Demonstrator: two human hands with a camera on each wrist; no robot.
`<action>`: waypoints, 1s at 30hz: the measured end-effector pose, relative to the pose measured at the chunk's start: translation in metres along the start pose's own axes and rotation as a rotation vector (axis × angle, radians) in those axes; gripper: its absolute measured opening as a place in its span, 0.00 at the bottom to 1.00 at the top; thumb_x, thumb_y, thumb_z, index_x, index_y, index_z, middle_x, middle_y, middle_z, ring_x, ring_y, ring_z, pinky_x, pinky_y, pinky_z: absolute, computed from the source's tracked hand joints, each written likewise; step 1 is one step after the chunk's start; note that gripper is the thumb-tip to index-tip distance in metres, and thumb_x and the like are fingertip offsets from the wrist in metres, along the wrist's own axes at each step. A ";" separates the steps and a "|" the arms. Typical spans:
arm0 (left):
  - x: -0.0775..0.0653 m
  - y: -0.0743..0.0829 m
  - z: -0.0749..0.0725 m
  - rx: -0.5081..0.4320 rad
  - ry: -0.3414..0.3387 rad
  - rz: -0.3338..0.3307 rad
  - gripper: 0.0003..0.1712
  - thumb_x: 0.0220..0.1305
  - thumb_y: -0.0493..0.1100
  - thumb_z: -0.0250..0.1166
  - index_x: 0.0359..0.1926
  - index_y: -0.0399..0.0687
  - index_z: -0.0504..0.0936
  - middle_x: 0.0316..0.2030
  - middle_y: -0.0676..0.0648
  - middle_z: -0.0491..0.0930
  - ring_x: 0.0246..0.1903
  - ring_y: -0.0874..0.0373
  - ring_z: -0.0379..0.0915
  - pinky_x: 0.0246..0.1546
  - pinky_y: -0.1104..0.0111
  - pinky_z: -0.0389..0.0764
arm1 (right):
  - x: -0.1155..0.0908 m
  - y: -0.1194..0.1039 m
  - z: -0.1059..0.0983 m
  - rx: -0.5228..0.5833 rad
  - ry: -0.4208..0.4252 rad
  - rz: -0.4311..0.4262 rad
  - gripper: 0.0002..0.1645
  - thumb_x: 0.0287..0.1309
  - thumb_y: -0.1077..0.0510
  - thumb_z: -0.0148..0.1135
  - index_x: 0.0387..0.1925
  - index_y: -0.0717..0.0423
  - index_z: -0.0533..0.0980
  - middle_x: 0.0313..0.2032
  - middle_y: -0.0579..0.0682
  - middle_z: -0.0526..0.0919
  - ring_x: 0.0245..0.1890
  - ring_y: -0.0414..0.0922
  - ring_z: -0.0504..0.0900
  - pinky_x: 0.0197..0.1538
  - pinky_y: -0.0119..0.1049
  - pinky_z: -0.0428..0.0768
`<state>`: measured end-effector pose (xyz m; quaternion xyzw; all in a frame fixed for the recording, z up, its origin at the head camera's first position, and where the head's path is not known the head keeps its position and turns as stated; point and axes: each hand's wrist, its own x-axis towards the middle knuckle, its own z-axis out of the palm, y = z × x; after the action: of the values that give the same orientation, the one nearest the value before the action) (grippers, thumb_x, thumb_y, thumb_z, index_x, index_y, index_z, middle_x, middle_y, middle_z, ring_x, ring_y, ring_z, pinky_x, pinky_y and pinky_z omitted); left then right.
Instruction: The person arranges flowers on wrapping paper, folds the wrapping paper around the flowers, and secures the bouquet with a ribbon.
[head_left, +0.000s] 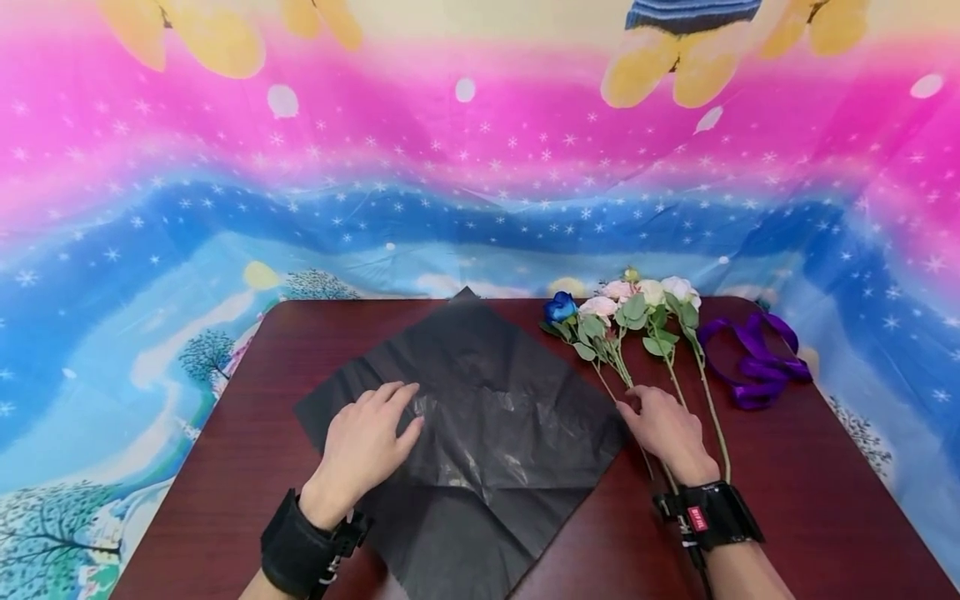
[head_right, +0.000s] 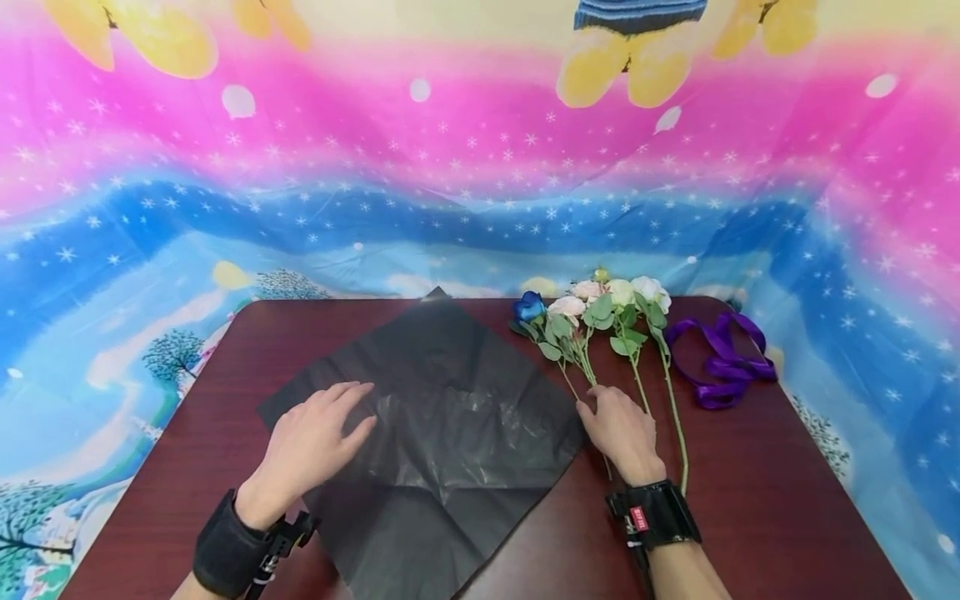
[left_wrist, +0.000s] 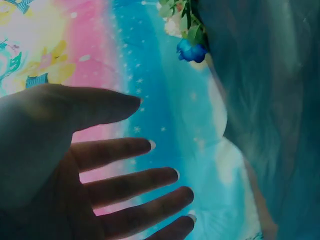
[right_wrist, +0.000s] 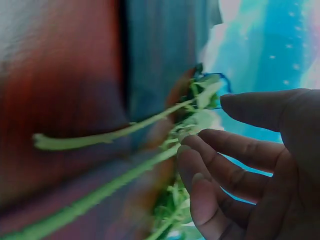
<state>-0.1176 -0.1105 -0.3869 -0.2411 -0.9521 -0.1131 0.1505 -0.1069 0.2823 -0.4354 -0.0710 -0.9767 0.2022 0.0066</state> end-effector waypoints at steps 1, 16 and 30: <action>-0.001 0.000 0.002 0.000 -0.010 -0.001 0.26 0.56 0.48 0.70 0.55 0.44 0.80 0.51 0.41 0.78 0.44 0.47 0.77 0.32 0.58 0.79 | 0.000 0.002 0.002 -0.004 -0.002 0.003 0.22 0.64 0.48 0.58 0.51 0.59 0.78 0.43 0.58 0.82 0.31 0.51 0.79 0.24 0.44 0.70; -0.015 -0.002 0.027 -0.010 -0.102 -0.055 0.23 0.58 0.49 0.68 0.52 0.45 0.81 0.49 0.43 0.79 0.41 0.48 0.78 0.31 0.58 0.79 | 0.007 0.012 0.022 -0.064 -0.050 0.073 0.09 0.61 0.54 0.60 0.35 0.55 0.81 0.30 0.53 0.81 0.23 0.49 0.77 0.24 0.49 0.71; -0.017 -0.006 0.037 -0.015 -0.110 -0.088 0.20 0.58 0.50 0.68 0.51 0.49 0.82 0.48 0.45 0.79 0.40 0.49 0.78 0.31 0.58 0.78 | 0.021 0.013 0.016 -0.057 0.020 0.029 0.09 0.55 0.59 0.57 0.20 0.51 0.74 0.19 0.48 0.74 0.18 0.47 0.71 0.19 0.42 0.66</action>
<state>-0.1152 -0.1118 -0.4279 -0.2061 -0.9677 -0.1134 0.0910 -0.1261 0.2906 -0.4561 -0.0871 -0.9808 0.1738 0.0114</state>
